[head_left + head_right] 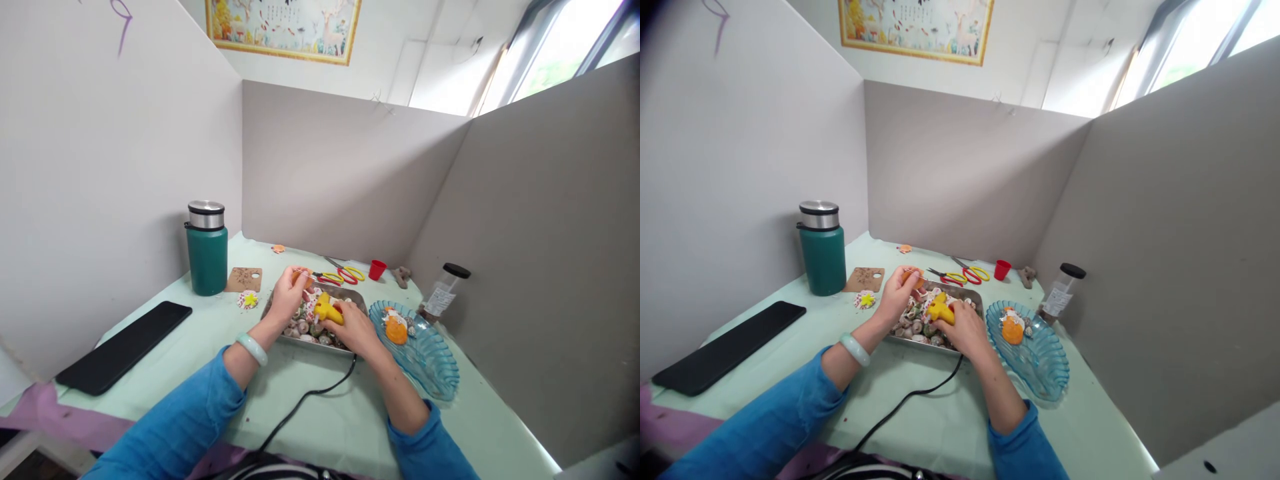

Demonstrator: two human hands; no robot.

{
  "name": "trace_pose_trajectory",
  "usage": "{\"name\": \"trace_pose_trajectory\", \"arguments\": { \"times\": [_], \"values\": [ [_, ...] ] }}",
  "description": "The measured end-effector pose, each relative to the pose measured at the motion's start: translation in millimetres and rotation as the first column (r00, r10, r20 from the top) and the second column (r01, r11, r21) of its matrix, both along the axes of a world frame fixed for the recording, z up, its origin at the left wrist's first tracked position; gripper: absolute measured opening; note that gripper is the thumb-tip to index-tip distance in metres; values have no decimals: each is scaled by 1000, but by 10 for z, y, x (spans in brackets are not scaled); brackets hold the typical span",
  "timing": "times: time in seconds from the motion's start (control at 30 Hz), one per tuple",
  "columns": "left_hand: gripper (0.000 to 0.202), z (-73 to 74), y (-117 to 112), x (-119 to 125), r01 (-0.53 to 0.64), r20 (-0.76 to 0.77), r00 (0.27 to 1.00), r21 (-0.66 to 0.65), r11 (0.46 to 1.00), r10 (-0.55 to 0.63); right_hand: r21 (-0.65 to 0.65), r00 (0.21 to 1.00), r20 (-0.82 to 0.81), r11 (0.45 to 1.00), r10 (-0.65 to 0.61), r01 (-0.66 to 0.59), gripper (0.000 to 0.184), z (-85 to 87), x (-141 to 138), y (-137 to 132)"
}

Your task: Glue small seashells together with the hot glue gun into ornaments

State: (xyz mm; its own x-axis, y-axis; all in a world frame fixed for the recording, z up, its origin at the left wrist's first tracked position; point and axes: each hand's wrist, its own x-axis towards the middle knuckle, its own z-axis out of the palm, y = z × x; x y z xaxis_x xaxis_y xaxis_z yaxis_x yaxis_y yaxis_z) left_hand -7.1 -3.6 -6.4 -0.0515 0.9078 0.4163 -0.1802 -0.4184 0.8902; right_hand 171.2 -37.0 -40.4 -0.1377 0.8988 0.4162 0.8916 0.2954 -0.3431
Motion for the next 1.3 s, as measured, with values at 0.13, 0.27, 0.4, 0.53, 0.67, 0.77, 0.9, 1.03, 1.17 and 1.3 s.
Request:
{"name": "trace_pose_trajectory", "arguments": {
  "times": [0.13, 0.27, 0.4, 0.53, 0.67, 0.77, 0.9, 1.03, 1.17, 1.3],
  "values": [
    [28, 12, -36, 25, 101, 8, 995, -24, 995, -101, 111, 990, -67, 987, 121, -113, 36, 92, 19, -18],
    [28, -3, -60, 56, 176, -13, 984, -49, 983, -177, 268, 939, -260, 951, 224, -153, 25, 193, -26, -66],
    [28, -41, -90, 103, 216, -55, 974, -60, 975, -219, 326, 908, -330, 934, 258, -146, 21, 202, -89, -107],
    [29, -78, -105, 143, 268, -84, 958, -66, 961, -273, 334, 880, -386, 931, 275, -145, 21, 215, -107, -133],
    [28, -102, -104, 157, 280, -125, 950, -75, 957, -288, 329, 859, -426, 933, 284, -145, 23, 243, -106, -152],
    [28, -101, -113, 157, 276, -136, 949, -76, 958, -284, 322, 848, -440, 933, 297, -159, 22, 242, -108, -152],
    [26, -75, -143, 160, 272, -143, 949, -75, 959, -280, 299, 838, -482, 947, 257, -118, 26, 218, -107, -131],
    [25, -66, -149, 162, 268, -152, 949, -71, 961, -276, 234, 829, -517, 967, 211, -100, 31, 193, -94, -108],
    [27, -89, -136, 155, 291, -153, 943, -53, 955, -295, 205, 829, -519, 972, 208, -116, 33, 186, -88, -103],
    [27, -112, -133, 149, 307, -173, 935, -33, 951, -308, 193, 821, -533, 974, 203, -115, 33, 186, -89, -107]
  ]
}}
